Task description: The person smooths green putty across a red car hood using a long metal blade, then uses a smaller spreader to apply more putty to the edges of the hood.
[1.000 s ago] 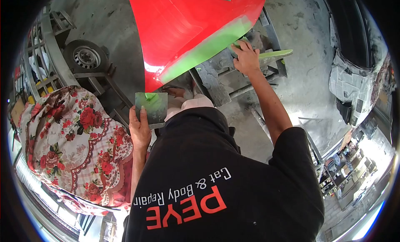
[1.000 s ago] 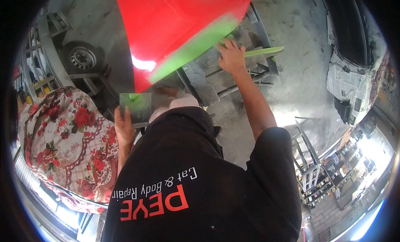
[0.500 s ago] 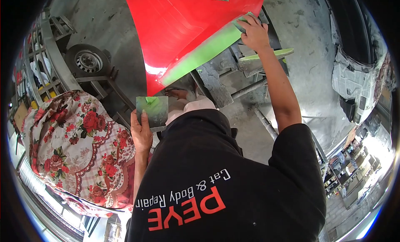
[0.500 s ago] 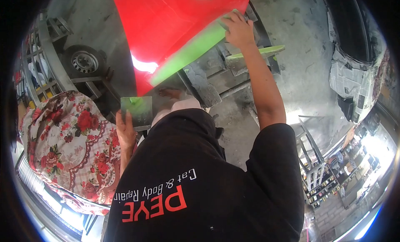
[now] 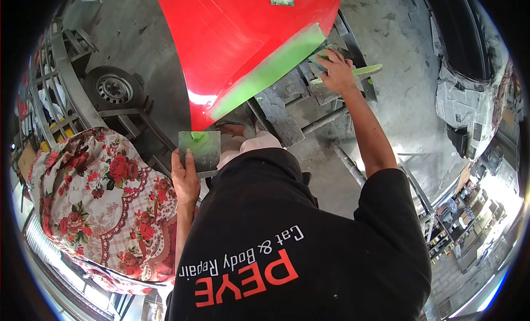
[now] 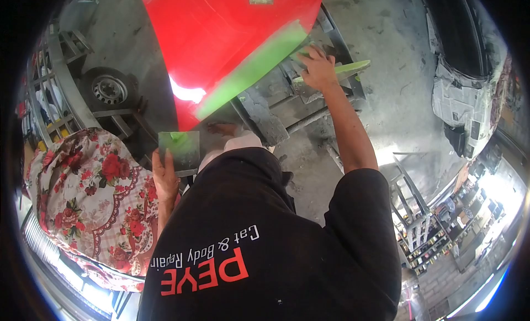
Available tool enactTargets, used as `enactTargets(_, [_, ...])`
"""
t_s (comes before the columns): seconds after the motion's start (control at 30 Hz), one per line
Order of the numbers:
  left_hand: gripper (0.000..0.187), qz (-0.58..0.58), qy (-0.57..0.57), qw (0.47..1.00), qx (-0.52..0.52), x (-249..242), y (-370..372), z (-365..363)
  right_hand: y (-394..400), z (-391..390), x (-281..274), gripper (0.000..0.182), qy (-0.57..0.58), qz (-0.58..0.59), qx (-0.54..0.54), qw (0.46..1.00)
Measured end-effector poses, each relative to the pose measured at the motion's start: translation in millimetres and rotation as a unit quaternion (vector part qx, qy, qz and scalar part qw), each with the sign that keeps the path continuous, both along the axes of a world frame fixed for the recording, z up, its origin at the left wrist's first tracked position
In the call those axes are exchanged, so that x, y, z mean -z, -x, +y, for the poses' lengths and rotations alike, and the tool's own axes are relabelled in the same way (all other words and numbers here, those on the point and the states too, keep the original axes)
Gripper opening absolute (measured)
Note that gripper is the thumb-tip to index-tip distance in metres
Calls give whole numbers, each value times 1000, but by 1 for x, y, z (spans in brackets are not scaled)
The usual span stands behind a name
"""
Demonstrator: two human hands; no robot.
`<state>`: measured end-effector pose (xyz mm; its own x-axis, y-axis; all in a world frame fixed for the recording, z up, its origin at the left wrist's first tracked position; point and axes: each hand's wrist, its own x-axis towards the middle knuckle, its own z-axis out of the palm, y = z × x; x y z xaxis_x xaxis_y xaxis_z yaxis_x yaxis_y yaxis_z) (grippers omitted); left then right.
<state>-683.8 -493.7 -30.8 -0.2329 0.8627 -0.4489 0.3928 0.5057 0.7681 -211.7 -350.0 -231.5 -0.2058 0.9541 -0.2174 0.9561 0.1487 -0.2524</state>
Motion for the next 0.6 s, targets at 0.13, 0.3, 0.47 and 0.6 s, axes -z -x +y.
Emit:
enactTargets(0.13, [31, 16, 1, 1000, 9, 5, 6, -2, 9, 25, -4, 58, -69, 49, 95, 992])
enactTargets(0.3, [30, 39, 6, 999, 8, -2, 2, 1, 26, 94, -13, 51, -60, 53, 275, 958])
enactTargets(0.47, [28, 35, 31, 999, -12, 0, 4, -2, 68, 81, -39, 50, -20, 33, 249, 968])
enactTargets(0.6, [27, 25, 3, 1000, 0, -5, -9, 2, 71, 39, -27, 54, -19, -27, 95, 995])
